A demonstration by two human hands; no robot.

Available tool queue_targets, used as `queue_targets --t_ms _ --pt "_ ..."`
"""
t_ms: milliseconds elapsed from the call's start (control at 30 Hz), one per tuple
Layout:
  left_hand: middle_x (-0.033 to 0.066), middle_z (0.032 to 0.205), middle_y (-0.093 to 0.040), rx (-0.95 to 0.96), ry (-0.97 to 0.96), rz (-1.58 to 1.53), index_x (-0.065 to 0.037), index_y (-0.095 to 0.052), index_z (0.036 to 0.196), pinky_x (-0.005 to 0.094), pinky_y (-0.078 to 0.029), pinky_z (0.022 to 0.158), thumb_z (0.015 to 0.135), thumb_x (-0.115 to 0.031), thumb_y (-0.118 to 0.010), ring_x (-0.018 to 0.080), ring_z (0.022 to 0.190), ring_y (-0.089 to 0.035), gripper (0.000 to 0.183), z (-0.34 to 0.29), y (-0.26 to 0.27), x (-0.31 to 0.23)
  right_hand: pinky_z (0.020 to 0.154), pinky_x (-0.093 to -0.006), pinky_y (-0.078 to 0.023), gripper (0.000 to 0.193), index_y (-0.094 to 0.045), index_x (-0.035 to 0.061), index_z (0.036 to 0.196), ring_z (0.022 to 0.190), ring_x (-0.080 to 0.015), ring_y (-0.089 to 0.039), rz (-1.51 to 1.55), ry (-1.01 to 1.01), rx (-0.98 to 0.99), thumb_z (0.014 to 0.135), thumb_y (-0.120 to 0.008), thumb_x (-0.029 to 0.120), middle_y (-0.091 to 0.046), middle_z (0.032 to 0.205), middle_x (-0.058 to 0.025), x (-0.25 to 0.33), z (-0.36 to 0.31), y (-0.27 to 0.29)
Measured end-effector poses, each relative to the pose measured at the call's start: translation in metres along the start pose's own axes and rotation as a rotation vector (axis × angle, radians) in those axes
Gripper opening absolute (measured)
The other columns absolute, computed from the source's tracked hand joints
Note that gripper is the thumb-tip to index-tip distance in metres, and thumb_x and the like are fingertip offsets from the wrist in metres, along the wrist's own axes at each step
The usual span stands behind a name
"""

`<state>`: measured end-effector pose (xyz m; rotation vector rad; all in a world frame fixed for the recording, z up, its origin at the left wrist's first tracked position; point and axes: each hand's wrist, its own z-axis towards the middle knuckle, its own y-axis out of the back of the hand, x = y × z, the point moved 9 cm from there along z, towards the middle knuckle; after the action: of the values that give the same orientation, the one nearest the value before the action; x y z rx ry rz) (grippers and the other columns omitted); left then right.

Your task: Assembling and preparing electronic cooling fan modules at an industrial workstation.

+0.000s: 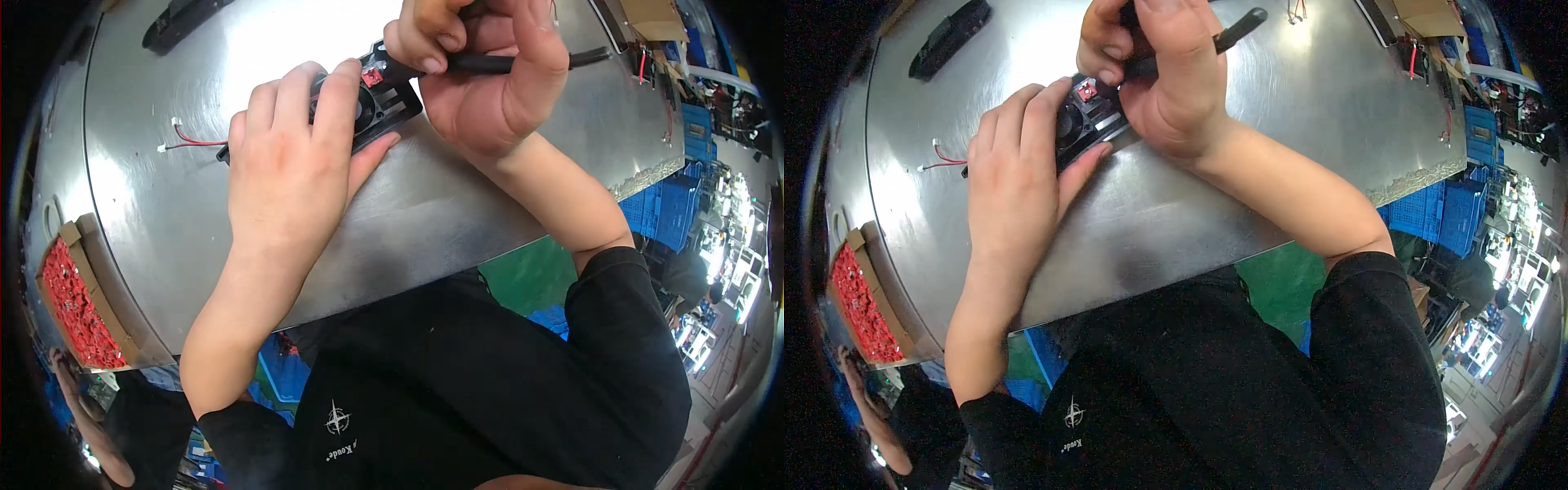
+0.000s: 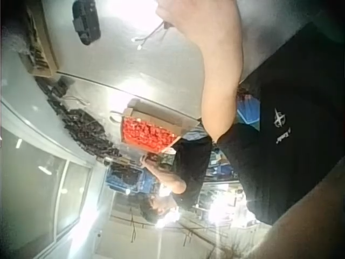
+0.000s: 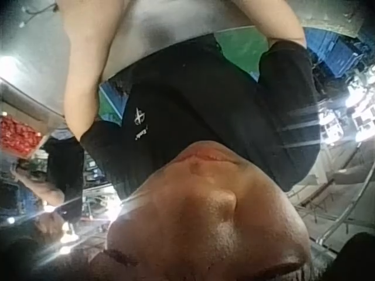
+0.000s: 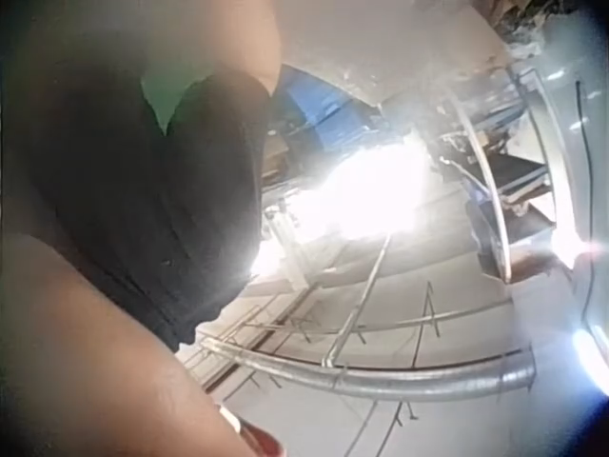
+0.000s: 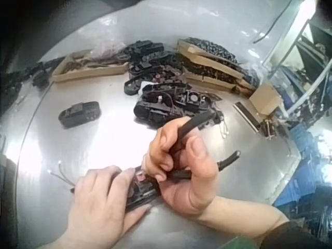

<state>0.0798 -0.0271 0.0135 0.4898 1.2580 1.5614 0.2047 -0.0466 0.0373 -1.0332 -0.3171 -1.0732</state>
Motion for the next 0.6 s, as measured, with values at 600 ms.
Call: queue_targets --t_ms 600 --pt "0.0125 0.112 -0.065 0.056 0.022 -0.065 -0.002 -0.062 0.127 0.0435 -0.051 0.089 0.084 -0.041 -0.079 0.0341 0.102 -0.061 0.06 0.009 0.0 0.01 0.061 -0.0228 -0.038 0.073 -0.049 0.009 0.107 0.066 -0.0097 -0.042 -0.413 -0.247 -0.2 0.096 -0.041 0.081 -0.045 0.078 -0.0012 -0.015 0.02 -0.007"
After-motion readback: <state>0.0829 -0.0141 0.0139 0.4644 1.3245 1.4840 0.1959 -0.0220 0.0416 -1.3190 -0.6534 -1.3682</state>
